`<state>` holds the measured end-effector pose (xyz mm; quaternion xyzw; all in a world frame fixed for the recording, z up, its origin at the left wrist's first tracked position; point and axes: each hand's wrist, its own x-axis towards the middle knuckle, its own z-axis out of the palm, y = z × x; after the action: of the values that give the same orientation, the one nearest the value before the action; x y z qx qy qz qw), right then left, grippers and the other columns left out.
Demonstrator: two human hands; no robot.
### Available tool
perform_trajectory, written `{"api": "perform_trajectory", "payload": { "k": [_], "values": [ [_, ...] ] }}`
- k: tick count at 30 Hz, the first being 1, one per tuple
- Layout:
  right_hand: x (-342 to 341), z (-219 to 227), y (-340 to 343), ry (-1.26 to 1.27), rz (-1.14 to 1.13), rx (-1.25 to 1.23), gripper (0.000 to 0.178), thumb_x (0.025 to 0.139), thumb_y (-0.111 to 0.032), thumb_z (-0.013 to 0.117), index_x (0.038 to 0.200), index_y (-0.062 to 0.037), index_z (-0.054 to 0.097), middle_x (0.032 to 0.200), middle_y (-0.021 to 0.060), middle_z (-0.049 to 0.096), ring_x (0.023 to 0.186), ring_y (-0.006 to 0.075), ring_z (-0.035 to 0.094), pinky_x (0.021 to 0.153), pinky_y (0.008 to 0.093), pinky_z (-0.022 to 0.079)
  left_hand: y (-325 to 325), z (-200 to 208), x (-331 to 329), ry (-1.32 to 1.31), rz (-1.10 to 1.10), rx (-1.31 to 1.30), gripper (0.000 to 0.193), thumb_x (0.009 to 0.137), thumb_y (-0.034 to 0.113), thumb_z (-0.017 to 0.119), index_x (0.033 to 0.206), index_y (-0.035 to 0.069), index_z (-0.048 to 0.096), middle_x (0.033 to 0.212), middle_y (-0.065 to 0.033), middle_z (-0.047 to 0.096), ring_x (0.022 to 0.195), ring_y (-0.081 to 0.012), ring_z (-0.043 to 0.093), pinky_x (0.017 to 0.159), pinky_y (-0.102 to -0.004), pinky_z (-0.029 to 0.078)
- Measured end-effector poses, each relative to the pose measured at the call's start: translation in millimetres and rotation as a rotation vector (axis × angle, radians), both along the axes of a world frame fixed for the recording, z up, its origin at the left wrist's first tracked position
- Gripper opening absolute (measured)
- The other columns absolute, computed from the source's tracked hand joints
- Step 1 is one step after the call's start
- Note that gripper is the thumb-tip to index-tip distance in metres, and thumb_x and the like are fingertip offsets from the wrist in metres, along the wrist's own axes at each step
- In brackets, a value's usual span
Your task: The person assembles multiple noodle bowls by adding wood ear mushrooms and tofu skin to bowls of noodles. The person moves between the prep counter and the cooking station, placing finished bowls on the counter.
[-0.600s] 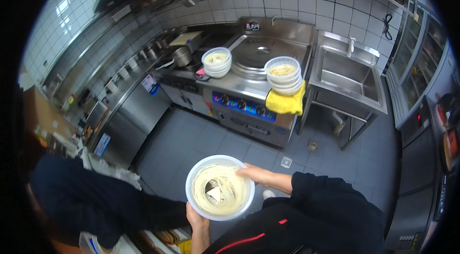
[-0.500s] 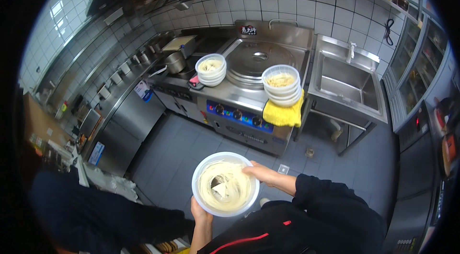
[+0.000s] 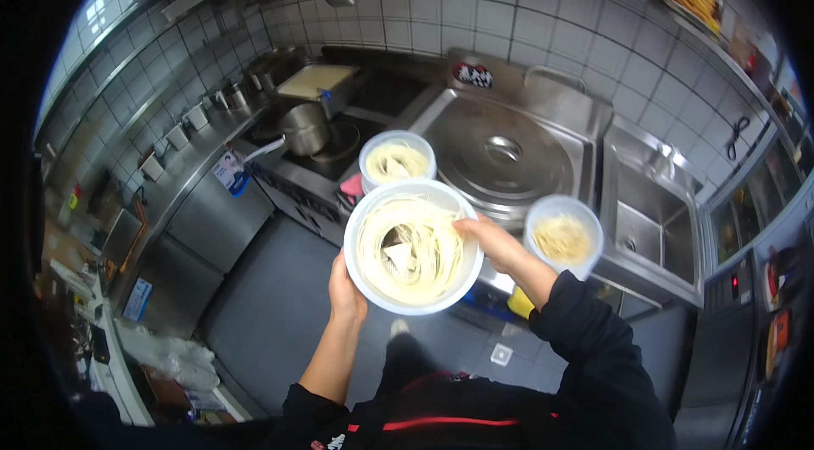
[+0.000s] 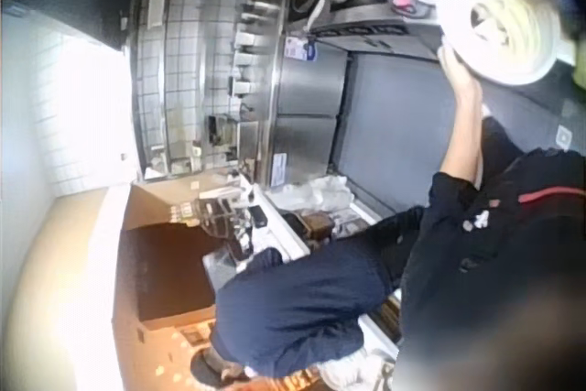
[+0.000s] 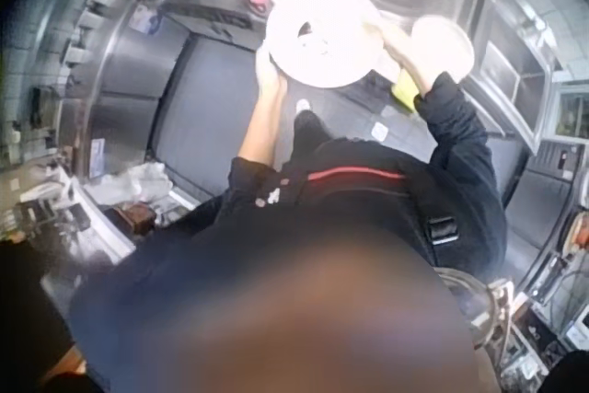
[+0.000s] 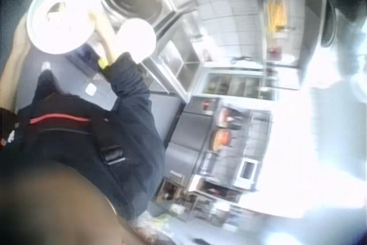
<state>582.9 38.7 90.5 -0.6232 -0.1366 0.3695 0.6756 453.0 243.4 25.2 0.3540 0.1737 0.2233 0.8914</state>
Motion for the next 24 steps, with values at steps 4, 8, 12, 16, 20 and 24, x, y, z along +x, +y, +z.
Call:
{"api": "perform_trajectory", "payload": {
  "k": [4,8,12,16,20,24],
  "values": [
    [92,36,111,-0.031,-0.024,0.022,0.039,0.08,-0.016,0.047,0.114,0.0027,0.045,0.103,0.013,0.056,0.093,0.0178,0.054,0.084,0.0279,0.04,93,37,77,-0.02,0.172,0.175,0.022,0.089,0.028,0.044,0.091,0.006,0.047,0.089,-0.0024,0.051,0.079,-0.0101,0.05,0.071,-0.0242,0.04],
    [170,30,235,-0.039,0.091,0.054,0.039,0.077,-0.015,0.048,0.111,0.0036,0.046,0.102,0.0138,0.056,0.092,0.019,0.055,0.081,0.0284,0.043,193,37,134,-0.046,0.334,0.178,0.022,0.09,0.028,0.042,0.09,0.005,0.045,0.086,-0.0033,0.049,0.077,-0.0094,0.049,0.07,-0.0246,0.04],
    [234,-19,341,-0.045,0.196,-0.109,0.036,0.076,-0.017,0.049,0.105,0.0043,0.051,0.097,0.0132,0.059,0.086,0.0189,0.057,0.078,0.0288,0.045,272,-8,181,0.036,0.436,0.117,0.023,0.089,0.029,0.044,0.087,0.006,0.043,0.084,-0.0029,0.047,0.08,-0.0101,0.049,0.071,-0.0249,0.04],
    [297,-71,389,0.092,0.27,-0.116,0.03,0.075,-0.019,0.05,0.093,0.0024,0.059,0.089,0.0137,0.062,0.079,0.0198,0.06,0.076,0.0308,0.046,304,-72,218,0.234,0.364,0.007,0.03,0.086,0.035,0.048,0.095,0.006,0.043,0.093,-0.0049,0.047,0.091,-0.0161,0.047,0.08,-0.032,0.039],
    [346,-107,397,0.036,0.206,-0.23,0.032,0.074,-0.02,0.051,0.096,0.0019,0.058,0.092,0.0132,0.061,0.08,0.0212,0.06,0.076,0.0319,0.046,309,-121,268,0.209,0.269,-0.085,0.04,0.084,0.037,0.05,0.105,0.004,0.042,0.101,-0.0077,0.047,0.098,-0.0186,0.046,0.082,-0.0359,0.038],
    [379,-122,394,-0.015,0.185,-0.308,0.034,0.075,-0.025,0.055,0.099,-0.001,0.058,0.093,0.0103,0.06,0.085,0.0189,0.058,0.079,0.0309,0.045,300,-132,297,0.35,0.299,0.074,0.036,0.085,0.035,0.048,0.095,0.001,0.047,0.087,-0.0059,0.051,0.079,-0.014,0.048,0.068,-0.0276,0.039]
  ]
}}
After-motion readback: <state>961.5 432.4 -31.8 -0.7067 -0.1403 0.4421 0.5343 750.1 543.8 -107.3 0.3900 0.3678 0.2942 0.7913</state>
